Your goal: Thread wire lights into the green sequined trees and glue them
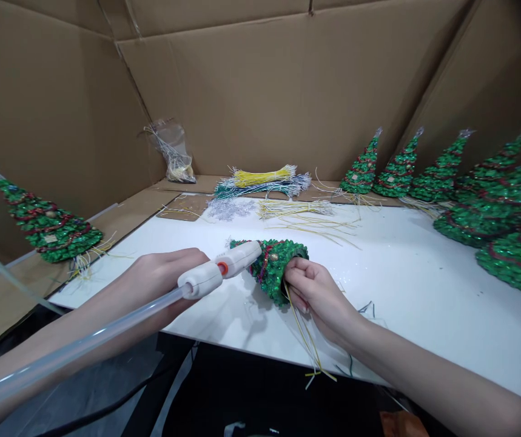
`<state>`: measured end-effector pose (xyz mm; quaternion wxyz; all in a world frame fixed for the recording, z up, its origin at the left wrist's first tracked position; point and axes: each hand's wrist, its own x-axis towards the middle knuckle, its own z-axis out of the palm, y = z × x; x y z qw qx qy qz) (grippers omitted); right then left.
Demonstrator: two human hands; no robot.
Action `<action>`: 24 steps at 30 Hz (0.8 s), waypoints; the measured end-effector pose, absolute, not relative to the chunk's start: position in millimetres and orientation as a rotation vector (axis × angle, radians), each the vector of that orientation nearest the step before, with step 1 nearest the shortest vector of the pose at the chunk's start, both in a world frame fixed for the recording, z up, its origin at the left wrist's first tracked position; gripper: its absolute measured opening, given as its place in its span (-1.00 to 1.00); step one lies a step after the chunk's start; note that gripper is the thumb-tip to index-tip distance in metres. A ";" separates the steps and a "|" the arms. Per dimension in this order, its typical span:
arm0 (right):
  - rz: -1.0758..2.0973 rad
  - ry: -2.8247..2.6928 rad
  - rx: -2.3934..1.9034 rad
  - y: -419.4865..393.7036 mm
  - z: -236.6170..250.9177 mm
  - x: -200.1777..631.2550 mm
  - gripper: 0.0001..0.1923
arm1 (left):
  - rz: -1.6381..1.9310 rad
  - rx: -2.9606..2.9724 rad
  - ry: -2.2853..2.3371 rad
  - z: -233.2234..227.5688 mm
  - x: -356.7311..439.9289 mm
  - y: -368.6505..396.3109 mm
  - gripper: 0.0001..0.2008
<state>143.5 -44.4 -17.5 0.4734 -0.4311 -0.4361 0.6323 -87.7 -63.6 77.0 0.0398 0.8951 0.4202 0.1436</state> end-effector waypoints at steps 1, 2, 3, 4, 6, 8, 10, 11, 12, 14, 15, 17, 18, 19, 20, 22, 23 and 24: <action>1.548 -1.067 -1.052 -44.4 -17.5 143.5 -0.88 | 0.447 2.744 1.277 77.0 -87.9 -63.2 -0.70; 1.547 -1.068 -1.049 -44.4 -17.4 143.5 -0.88 | 0.450 2.743 1.270 76.7 -88.5 -62.7 -0.70; 1.546 -1.070 -1.048 -44.4 -17.4 143.5 -0.88 | 0.445 2.738 1.267 76.4 -89.3 -62.2 -0.71; 1.544 -1.071 -1.047 -44.5 -17.3 143.5 -0.87 | 0.442 2.733 1.270 76.0 -90.2 -61.8 -0.71; 1.541 -1.073 -1.047 -44.7 -17.1 143.5 -0.87 | 0.436 2.715 1.273 75.4 -91.5 -61.4 -0.71; 1.543 -1.074 -1.049 -44.9 -17.0 143.7 -0.86 | 0.409 2.675 1.298 75.6 -91.7 -61.8 -0.71; 1.543 -1.077 -1.052 -45.0 -16.7 143.9 -0.86 | 0.330 2.609 1.354 77.0 -91.2 -62.4 -0.70; 1.543 -1.078 -1.054 -45.1 -16.6 144.0 -0.86 | 0.284 2.577 1.383 77.9 -91.0 -62.5 -0.70; 1.542 -1.079 -1.055 -45.1 -16.5 144.1 -0.87 | 0.247 2.553 1.409 78.8 -91.0 -62.4 -0.70; 1.541 -1.078 -1.058 -45.3 -16.3 144.4 -0.87 | 0.220 2.539 1.421 80.3 -92.0 -61.4 -0.69; 1.542 -1.079 -1.059 -45.4 -16.1 144.5 -0.88 | 0.218 2.542 1.416 80.9 -92.9 -60.6 -0.69; 1.542 -1.083 -1.065 -45.7 -15.9 144.7 -0.88 | 0.207 2.553 1.404 82.3 -94.9 -58.8 -0.69; 1.541 -1.086 -1.065 -45.8 -15.7 144.8 -0.88 | 0.197 2.552 1.407 83.4 -95.6 -58.0 -0.69; 1.540 -1.088 -1.065 -46.0 -15.7 144.8 -0.88 | 0.192 2.547 1.412 84.9 -95.9 -57.4 -0.69; 1.539 -1.087 -1.063 -46.0 -15.7 144.7 -0.87 | 0.192 2.538 1.416 86.9 -95.7 -57.0 -0.70; 1.542 -1.080 -1.059 -45.8 -16.0 144.5 -0.86 | 0.209 2.521 1.404 91.8 -93.7 -56.7 -0.70; 1.543 -1.078 -1.060 -45.7 -16.3 144.4 -0.86 | 0.222 2.519 1.383 94.4 -92.2 -56.6 -0.67; 1.543 -1.078 -1.062 -45.5 -16.6 144.3 -0.86 | 0.277 2.518 1.391 96.9 -90.6 -56.6 -0.63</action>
